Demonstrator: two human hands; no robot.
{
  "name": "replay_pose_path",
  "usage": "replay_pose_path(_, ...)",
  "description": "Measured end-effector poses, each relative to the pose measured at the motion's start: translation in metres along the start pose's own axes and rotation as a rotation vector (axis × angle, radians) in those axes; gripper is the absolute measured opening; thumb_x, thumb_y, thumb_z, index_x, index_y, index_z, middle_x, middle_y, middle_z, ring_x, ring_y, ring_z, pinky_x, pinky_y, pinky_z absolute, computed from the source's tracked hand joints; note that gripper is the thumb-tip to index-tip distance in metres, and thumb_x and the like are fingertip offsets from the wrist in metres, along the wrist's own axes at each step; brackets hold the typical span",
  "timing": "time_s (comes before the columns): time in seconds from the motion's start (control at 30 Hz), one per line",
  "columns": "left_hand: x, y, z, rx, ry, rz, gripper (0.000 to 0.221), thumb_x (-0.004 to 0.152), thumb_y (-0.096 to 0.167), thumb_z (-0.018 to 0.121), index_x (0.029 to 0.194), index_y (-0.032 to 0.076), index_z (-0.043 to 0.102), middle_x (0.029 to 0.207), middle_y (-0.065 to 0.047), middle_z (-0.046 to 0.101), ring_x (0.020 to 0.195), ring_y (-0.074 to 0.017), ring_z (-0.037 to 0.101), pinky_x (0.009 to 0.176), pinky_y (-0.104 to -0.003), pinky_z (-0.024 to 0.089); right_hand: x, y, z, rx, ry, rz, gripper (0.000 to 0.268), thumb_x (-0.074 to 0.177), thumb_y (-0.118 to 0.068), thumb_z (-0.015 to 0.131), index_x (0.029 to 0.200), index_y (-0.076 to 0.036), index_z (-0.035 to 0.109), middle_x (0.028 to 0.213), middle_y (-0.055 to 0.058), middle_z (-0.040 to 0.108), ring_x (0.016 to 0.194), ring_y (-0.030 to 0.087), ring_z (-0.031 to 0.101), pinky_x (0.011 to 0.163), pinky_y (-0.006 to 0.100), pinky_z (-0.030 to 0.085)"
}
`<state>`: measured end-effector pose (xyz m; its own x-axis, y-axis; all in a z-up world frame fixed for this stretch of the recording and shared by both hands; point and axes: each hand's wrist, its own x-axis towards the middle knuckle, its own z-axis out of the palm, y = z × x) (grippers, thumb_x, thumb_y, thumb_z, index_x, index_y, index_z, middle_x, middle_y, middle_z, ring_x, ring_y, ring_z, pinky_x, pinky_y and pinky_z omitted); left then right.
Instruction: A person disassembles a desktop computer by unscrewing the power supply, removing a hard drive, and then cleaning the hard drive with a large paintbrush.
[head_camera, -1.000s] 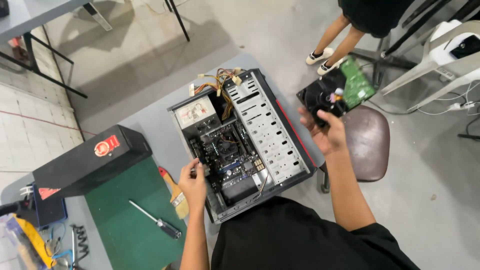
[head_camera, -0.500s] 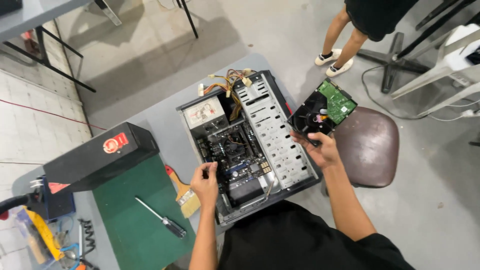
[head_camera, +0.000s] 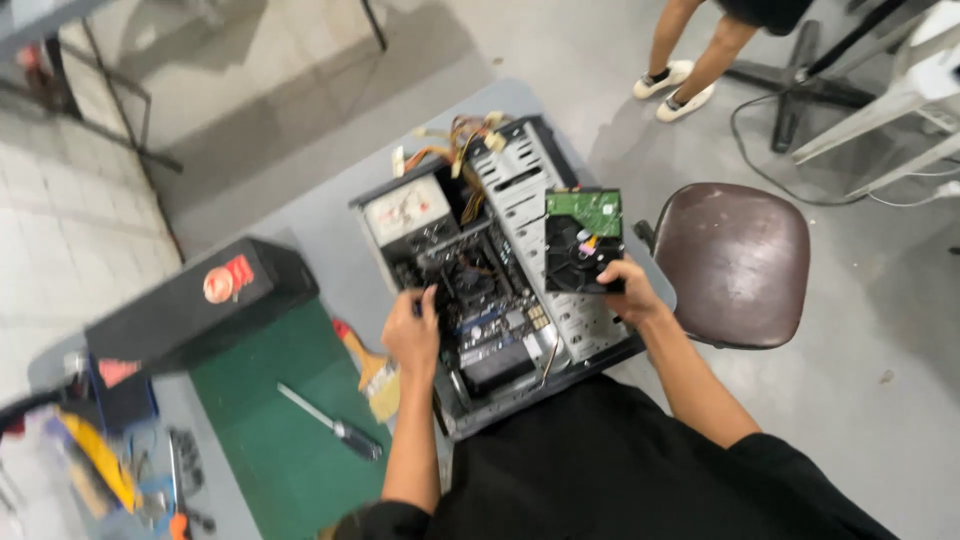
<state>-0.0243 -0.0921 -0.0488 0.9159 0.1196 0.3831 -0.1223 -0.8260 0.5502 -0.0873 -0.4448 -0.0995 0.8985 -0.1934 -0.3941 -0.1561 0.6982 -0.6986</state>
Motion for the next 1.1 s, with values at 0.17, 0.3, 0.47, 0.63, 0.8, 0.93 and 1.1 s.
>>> replay_pose_path(0.17, 0.018, 0.021, -0.002, -0.319, -0.065, -0.01, 0.015, 0.098, 0.027, 0.077, 0.092, 0.013, 0.077, 0.081, -0.003, 0.076, 0.075, -0.0234, 0.075, 0.069, -0.031, 0.057, 0.001, -0.011, 0.013, -0.14, -0.03, -0.018, 0.043, 0.052, -0.003, 0.059, 0.094, -0.001, 0.069, 0.078, 0.016, 0.062, 0.066, 0.03, 0.059, 0.065, 0.049, 0.05)
replay_pose_path(0.3, 0.033, 0.005, -0.005, -0.243, -0.028, 0.082, 0.009, 0.094, 0.025, 0.081, 0.092, 0.017, 0.079, 0.085, 0.0, 0.076, 0.079, -0.0231, 0.075, 0.069, -0.032, 0.057, -0.013, -0.037, 0.038, -0.322, 0.071, 0.069, 0.044, 0.051, -0.001, 0.06, 0.096, -0.002, 0.063, 0.081, 0.011, 0.055, 0.074, 0.029, 0.055, 0.065, 0.042, 0.047)
replay_pose_path(0.47, 0.029, -0.006, 0.002, -0.329, -0.014, 0.14, 0.011, 0.098, 0.022, 0.078, 0.098, 0.012, 0.082, 0.083, -0.002, 0.074, 0.076, -0.0183, 0.072, 0.068, -0.026, 0.057, -0.005, -0.041, 0.039, -0.395, 0.135, 0.118, 0.048, 0.06, -0.006, 0.061, 0.107, -0.004, 0.06, 0.09, 0.016, 0.055, 0.082, 0.031, 0.056, 0.069, 0.044, 0.05)
replay_pose_path(0.63, 0.018, -0.004, 0.011, -0.295, -0.013, 0.201, 0.01, 0.099, 0.017, 0.076, 0.098, 0.009, 0.081, 0.082, -0.003, 0.07, 0.075, -0.0194, 0.069, 0.065, -0.026, 0.056, 0.005, -0.04, 0.034, -0.469, 0.093, 0.165, 0.045, 0.062, -0.004, 0.064, 0.106, -0.006, 0.057, 0.092, 0.013, 0.052, 0.082, 0.031, 0.056, 0.067, 0.045, 0.053)
replay_pose_path(0.8, 0.02, -0.009, 0.018, -0.203, -0.035, 0.271, 0.01, 0.098, 0.018, 0.076, 0.096, 0.01, 0.082, 0.081, -0.001, 0.067, 0.074, -0.0169, 0.067, 0.066, -0.024, 0.055, 0.008, -0.054, 0.067, -0.491, 0.091, 0.151, 0.046, 0.062, 0.003, 0.065, 0.107, -0.005, 0.056, 0.094, 0.012, 0.048, 0.081, 0.031, 0.055, 0.064, 0.045, 0.054)
replay_pose_path(0.93, 0.005, -0.013, 0.009, -0.195, -0.103, 0.303, 0.012, 0.099, 0.019, 0.075, 0.096, 0.008, 0.081, 0.084, -0.005, 0.066, 0.081, -0.0244, 0.067, 0.072, -0.031, 0.054, -0.025, -0.082, 0.12, -0.617, 0.065, 0.148, 0.051, 0.066, -0.006, 0.071, 0.116, -0.01, 0.056, 0.101, 0.011, 0.054, 0.088, 0.03, 0.061, 0.065, 0.048, 0.058)
replay_pose_path(1.1, 0.01, -0.012, 0.013, -0.241, -0.092, 0.322, 0.009, 0.094, 0.015, 0.078, 0.091, 0.006, 0.078, 0.081, -0.01, 0.063, 0.078, -0.0315, 0.065, 0.072, -0.039, 0.055, -0.004, -0.088, 0.087, -0.905, -0.074, 0.037, 0.04, 0.08, -0.012, 0.078, 0.115, -0.004, 0.061, 0.104, 0.016, 0.061, 0.096, 0.032, 0.063, 0.072, 0.047, 0.057)
